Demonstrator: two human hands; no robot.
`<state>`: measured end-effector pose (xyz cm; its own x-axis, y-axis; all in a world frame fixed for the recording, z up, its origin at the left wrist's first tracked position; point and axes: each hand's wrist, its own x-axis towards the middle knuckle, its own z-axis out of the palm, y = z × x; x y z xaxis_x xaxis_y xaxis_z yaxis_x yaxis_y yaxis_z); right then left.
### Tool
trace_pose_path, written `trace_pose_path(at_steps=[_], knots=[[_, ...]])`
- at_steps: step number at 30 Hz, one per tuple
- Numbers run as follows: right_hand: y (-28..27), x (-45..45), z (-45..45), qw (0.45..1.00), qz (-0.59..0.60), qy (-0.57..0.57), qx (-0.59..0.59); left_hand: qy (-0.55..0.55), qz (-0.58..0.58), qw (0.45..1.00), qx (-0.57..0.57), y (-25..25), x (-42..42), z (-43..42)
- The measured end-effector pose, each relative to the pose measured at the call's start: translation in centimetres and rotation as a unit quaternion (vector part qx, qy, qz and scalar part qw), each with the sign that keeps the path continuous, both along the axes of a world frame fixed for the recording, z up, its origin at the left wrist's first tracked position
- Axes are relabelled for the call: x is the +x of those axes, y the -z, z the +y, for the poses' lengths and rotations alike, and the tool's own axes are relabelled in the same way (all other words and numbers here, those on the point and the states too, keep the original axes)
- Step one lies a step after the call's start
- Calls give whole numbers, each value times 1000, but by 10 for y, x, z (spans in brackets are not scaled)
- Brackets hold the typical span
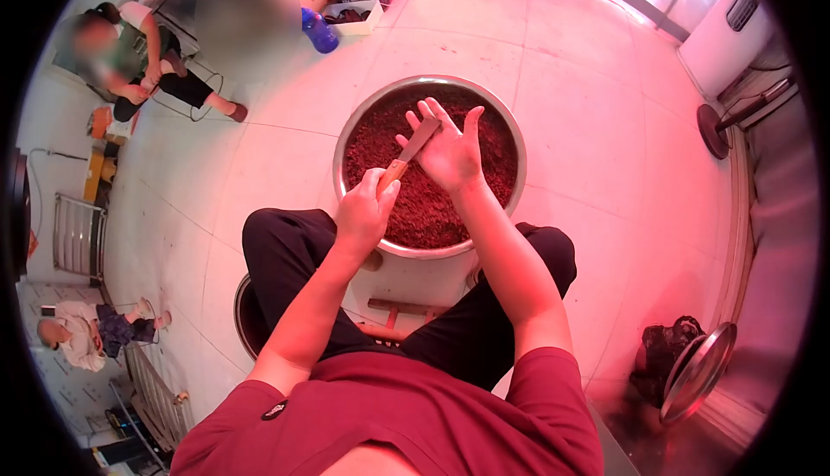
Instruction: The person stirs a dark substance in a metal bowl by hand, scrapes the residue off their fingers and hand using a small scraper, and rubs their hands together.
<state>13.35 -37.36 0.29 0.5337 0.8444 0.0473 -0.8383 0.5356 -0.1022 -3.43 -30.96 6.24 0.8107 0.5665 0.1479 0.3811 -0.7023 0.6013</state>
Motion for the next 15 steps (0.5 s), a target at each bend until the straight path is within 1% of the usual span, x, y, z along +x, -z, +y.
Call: trace_pose_path(at_steps=[1, 4, 5, 6, 7, 8, 9, 10, 11, 12, 13, 15], knots=[[0, -1, 1, 1000, 0, -1, 9, -3, -4, 1000, -18, 1, 1, 2], [-5, -4, 0, 999, 37, 5, -23, -16, -31, 997, -76, 6, 3, 3], [-4, -3, -1, 999, 39, 3, -2, -24, -48, 995, -89, 7, 6, 4], [1, -2, -2, 999, 39, -6, 25, -44, -42, 988, -142, 14, 9, 6], [3, -2, 2, 997, 40, -23, 59, -22, -76, 990, -118, 17, 11, 7], [1, -3, 5, 997, 41, -22, 60, -13, -87, 994, -68, 24, 12, 12], [1, -3, 3, 997, 45, -25, 60, -43, -42, 996, -67, 20, 11, 11], [1, -3, 3, 998, 29, -25, 49, -45, -30, 993, -108, 17, 9, 13], [5, -2, 6, 998, 4, -27, 57, -62, -28, 991, -112, 16, 11, 14], [3, -1, 6, 999, 26, -31, 34, -60, -41, 989, -129, 12, 12, 15], [2, -2, 6, 998, 46, -30, 6, -65, -56, 987, -133, 18, 13, 18], [5, -6, 8, 999, 2, -47, 22, -60, -78, 983, -157, 18, 11, 24]])
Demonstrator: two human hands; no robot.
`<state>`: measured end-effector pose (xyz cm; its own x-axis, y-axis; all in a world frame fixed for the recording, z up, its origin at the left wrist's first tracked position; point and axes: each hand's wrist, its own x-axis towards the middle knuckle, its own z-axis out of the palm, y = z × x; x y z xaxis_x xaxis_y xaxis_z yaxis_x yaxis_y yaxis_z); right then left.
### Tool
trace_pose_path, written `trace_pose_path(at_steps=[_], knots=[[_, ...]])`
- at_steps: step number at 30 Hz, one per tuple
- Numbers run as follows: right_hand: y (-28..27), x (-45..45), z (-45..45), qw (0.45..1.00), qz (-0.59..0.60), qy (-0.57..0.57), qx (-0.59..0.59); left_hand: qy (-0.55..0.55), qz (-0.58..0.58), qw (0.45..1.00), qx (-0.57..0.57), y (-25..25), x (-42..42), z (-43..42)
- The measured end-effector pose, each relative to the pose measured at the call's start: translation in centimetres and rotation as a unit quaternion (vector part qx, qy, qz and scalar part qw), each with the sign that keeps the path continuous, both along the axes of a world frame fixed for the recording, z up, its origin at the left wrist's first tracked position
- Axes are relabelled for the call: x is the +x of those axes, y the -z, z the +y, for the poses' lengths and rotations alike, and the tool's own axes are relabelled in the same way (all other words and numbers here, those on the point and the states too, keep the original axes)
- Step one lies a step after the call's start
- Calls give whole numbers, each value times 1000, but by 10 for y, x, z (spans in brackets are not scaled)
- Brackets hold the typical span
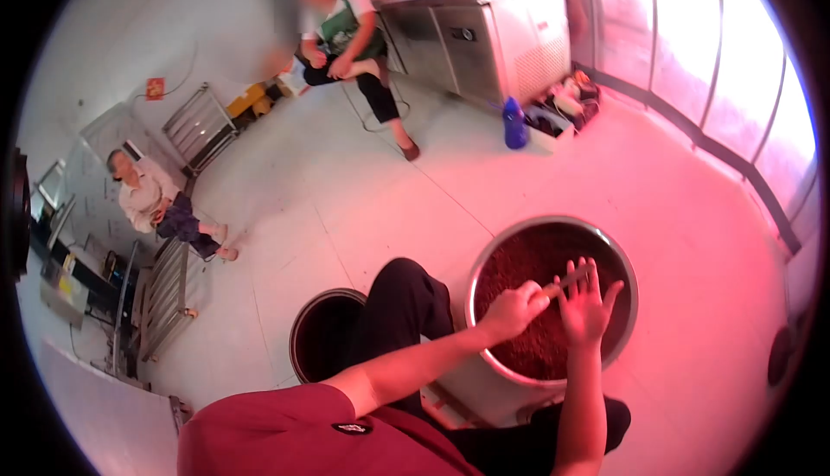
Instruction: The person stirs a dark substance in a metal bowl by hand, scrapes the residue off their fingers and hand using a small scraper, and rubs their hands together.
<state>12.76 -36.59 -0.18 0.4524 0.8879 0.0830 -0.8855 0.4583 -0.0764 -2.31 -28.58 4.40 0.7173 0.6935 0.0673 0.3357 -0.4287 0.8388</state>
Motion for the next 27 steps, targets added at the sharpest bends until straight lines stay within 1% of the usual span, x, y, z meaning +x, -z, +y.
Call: trace_pose_path(at_steps=[2, 4, 6, 7, 9, 10, 11, 12, 13, 14, 15, 17, 18, 19, 22, 25, 27], knots=[[2, -3, 1, 1000, -21, -13, 0, 13, -9, 1000, 3, 0, -2, 4], [3, -2, 2, 999, -37, -22, -28, 13, 3, 1000, 0, 7, -1, 9], [2, -2, 4, 997, -49, -41, -46, 0, -9, 1000, -1, 12, 0, 15], [-4, -6, 4, 994, -65, -48, -75, -1, -11, 1000, -8, 12, 0, 18], [7, -1, 6, 984, -102, -58, -131, -1, -10, 1000, -15, 13, -1, 23], [9, 1, 6, 978, -119, -62, -160, 2, 12, 1000, 18, 12, -3, 23], [11, 3, 7, 959, -136, -37, -246, 6, 34, 998, 51, 12, -4, 23], [17, 9, 7, 948, -151, -32, -278, 9, 56, 995, 84, 13, -7, 22], [25, 17, 6, 936, -166, -26, -310, 25, 39, 987, 151, 17, -12, 21], [33, 22, 8, 922, -180, -21, -342, 39, 55, 981, 184, 21, -16, 20], [3, 10, 11, 903, -190, 6, -385, 53, 70, 972, 217, 20, -22, 19], [29, 23, 16, 843, -329, 12, -425, 78, 84, 948, 298, 27, -29, 20], [29, 23, 20, 806, -396, 16, -440, 83, 78, 943, 313, 29, -31, 22], [31, 17, 26, 787, -395, 57, -470, 89, 72, 938, 327, 31, -34, 24], [30, 17, 27, 784, -408, 17, -468, 95, 61, 930, 349, 33, -41, 30], [42, 16, 38, 792, -407, 55, -452, 86, 45, 924, 369, 32, -46, 35], [49, 16, 39, 790, -412, 56, -450, 84, 41, 922, 375, 35, -48, 36]])
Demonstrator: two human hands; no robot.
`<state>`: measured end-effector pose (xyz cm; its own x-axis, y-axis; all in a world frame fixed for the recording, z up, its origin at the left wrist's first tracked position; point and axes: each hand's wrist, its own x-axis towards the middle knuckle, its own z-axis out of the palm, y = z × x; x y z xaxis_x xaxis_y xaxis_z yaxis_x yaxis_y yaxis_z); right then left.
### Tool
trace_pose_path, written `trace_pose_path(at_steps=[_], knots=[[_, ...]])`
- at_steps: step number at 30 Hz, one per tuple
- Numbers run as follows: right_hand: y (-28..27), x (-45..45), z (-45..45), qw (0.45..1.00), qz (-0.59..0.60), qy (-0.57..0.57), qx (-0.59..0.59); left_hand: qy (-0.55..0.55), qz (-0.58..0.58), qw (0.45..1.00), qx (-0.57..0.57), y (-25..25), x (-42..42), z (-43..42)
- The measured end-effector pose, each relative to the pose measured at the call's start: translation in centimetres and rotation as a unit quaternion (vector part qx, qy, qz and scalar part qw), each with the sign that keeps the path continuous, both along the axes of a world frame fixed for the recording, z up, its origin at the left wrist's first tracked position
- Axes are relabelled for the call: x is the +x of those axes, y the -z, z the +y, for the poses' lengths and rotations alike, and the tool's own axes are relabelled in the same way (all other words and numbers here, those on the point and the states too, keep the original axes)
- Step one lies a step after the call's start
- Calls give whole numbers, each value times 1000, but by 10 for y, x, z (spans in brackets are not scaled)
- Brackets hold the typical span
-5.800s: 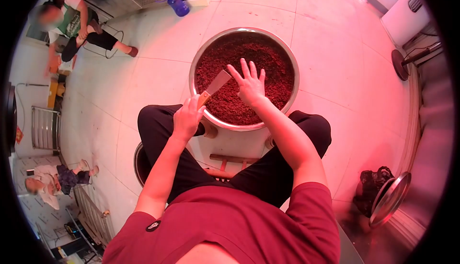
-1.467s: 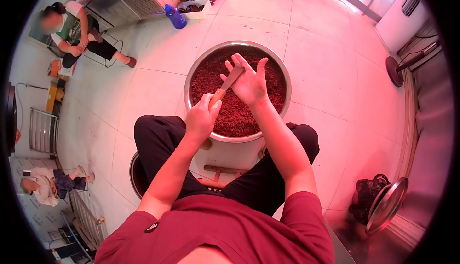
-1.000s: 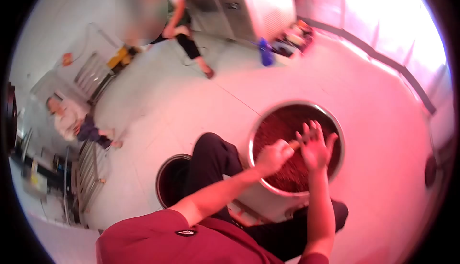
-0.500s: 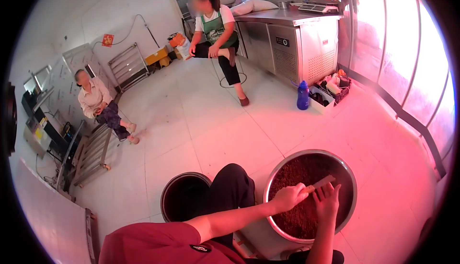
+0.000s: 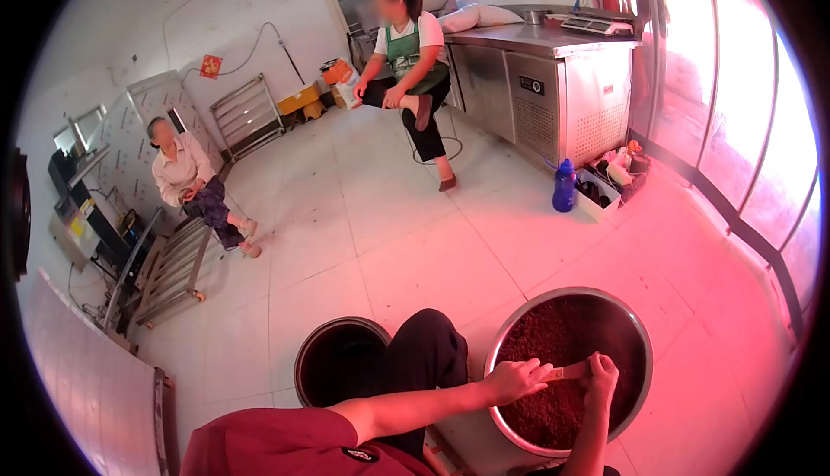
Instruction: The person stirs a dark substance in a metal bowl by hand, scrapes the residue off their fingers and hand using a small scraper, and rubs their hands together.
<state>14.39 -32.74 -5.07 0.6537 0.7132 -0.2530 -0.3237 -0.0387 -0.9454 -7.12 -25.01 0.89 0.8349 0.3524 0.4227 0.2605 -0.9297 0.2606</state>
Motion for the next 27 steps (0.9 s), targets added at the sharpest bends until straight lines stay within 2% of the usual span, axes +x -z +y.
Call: trace_pose_path(at_steps=[4, 11, 17, 19, 20, 21, 22, 23, 24, 25, 26, 27], knots=[[7, 4, 2, 998, -51, 2, -22, 0, 4, 1000, 0, 4, -2, 0], [-14, -6, -2, 998, -45, 13, -49, 0, -10, 999, -39, -1, -6, -4], [20, 11, -5, 995, -89, 16, -37, -8, 12, 1000, -12, 1, -3, -10], [30, 20, -4, 983, -173, 63, -18, -11, 43, 999, 15, 6, -6, -11], [38, 25, -8, 973, -212, 90, -20, 8, -1, 1000, 5, 27, -7, -5], [72, 42, -1, 951, -297, 84, -2, 42, -32, 998, 36, 1, -12, -3], [39, 32, -15, 994, -64, 15, 88, 64, -61, 996, 23, -9, -20, 1], [-2, 20, -27, 974, 181, -6, 133, 76, -103, 991, -42, -8, -22, 3], [8, 21, -27, 947, 211, -70, 232, 31, -41, 966, -253, -33, -29, -2], [-1, 12, -22, 947, 251, 0, 199, -25, -61, 934, -350, -36, -28, -7], [-12, 4, -23, 943, 264, 7, 204, -84, -46, 894, -439, -42, -27, -8], [-17, -2, -23, 967, 217, 20, 132, -71, -78, 879, -465, -34, -28, -6]])
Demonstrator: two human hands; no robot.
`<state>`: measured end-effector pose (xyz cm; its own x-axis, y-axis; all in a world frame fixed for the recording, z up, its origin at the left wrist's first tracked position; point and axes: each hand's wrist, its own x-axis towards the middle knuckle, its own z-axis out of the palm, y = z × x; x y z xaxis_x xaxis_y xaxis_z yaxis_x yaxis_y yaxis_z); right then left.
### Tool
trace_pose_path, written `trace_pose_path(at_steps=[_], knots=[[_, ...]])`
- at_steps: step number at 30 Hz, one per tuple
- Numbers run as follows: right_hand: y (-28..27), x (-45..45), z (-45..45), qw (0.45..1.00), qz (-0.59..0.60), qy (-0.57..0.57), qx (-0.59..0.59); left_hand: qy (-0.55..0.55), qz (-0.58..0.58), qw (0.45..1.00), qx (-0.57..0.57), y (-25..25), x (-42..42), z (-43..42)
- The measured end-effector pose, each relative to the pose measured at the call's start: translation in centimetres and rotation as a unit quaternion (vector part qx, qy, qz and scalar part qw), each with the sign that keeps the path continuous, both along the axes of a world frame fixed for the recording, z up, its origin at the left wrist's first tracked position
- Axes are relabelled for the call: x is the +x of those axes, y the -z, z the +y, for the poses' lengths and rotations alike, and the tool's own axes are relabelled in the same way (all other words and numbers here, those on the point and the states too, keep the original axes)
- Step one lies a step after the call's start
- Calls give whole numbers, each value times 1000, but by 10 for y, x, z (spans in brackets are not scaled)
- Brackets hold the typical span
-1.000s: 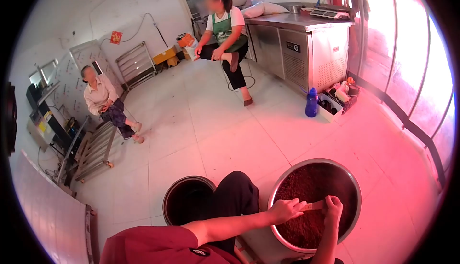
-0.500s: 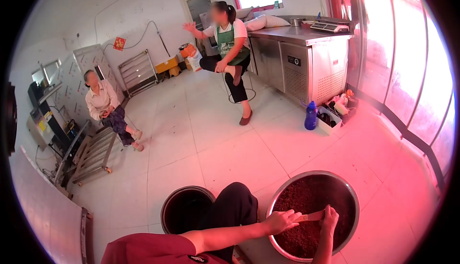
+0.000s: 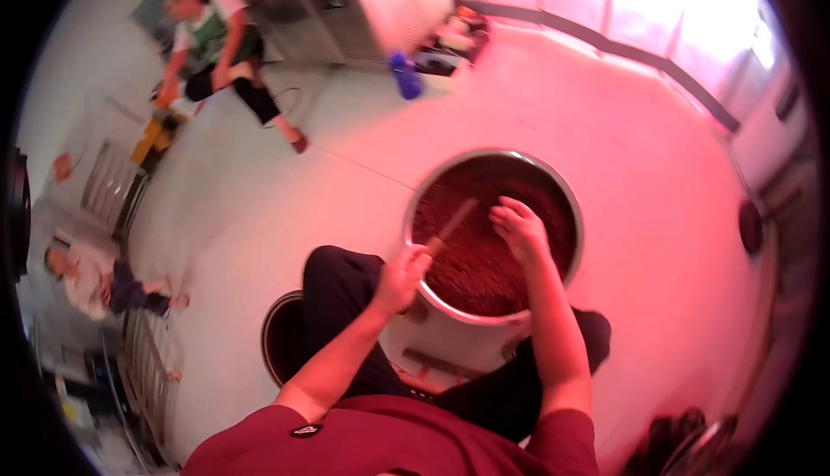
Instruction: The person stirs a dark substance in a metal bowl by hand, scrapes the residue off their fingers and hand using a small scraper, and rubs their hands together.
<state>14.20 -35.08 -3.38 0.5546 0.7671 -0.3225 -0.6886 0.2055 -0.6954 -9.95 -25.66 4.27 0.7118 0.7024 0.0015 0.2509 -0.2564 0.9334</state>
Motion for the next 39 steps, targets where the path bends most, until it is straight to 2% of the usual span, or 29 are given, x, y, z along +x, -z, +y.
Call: trace_pose_path(at_steps=[2, 3, 4, 6, 9, 12, 13, 16, 19, 23, 27, 31, 32, 33, 36, 39], knots=[[-7, -9, 3, 978, -186, -17, -95, -1, -23, 997, -73, -1, 0, -1], [27, -8, 9, 889, -439, -20, -132, 10, -17, 996, -88, 0, -1, 0], [13, -19, 4, 728, -632, -24, -265, 7, -32, 995, -99, -1, -1, -1], [-18, -40, -3, 580, -716, -73, -381, 12, 13, 998, -62, -9, -2, -1], [-27, -52, -2, 545, -743, -77, -381, -4, 55, 998, 8, -13, 1, -1], [-17, -59, 2, 466, -795, -54, -384, 12, 84, 990, 113, -18, 4, -5], [-14, -62, 2, 408, -820, -44, -399, 12, 92, 986, 142, -15, 5, -5], [-17, -66, 1, 473, -806, -35, -353, 8, 121, 968, 219, -7, 8, -3], [-16, -67, -1, 440, -824, -40, -354, -2, 172, 948, 269, -11, 16, 5], [-2, -69, -2, 410, -828, -82, -373, 31, 146, 937, 314, -30, 21, -3], [-2, -70, -4, 395, -835, -82, -375, 96, 167, 936, 294, -35, 24, -20], [-3, -71, -6, 378, -831, -125, -388, 93, 270, 890, 355, -26, 32, -13], [-2, -73, -8, 373, -831, -139, -389, 89, 258, 888, 371, -26, 32, -8], [0, -76, -7, 341, -847, -112, -393, 85, 241, 885, 390, -26, 34, -1], [4, -80, -9, 342, -850, -147, -373, 88, 197, 875, 433, -29, 38, 15], [5, -80, -9, 327, -863, -120, -366, 77, 186, 861, 467, -22, 42, 25]])
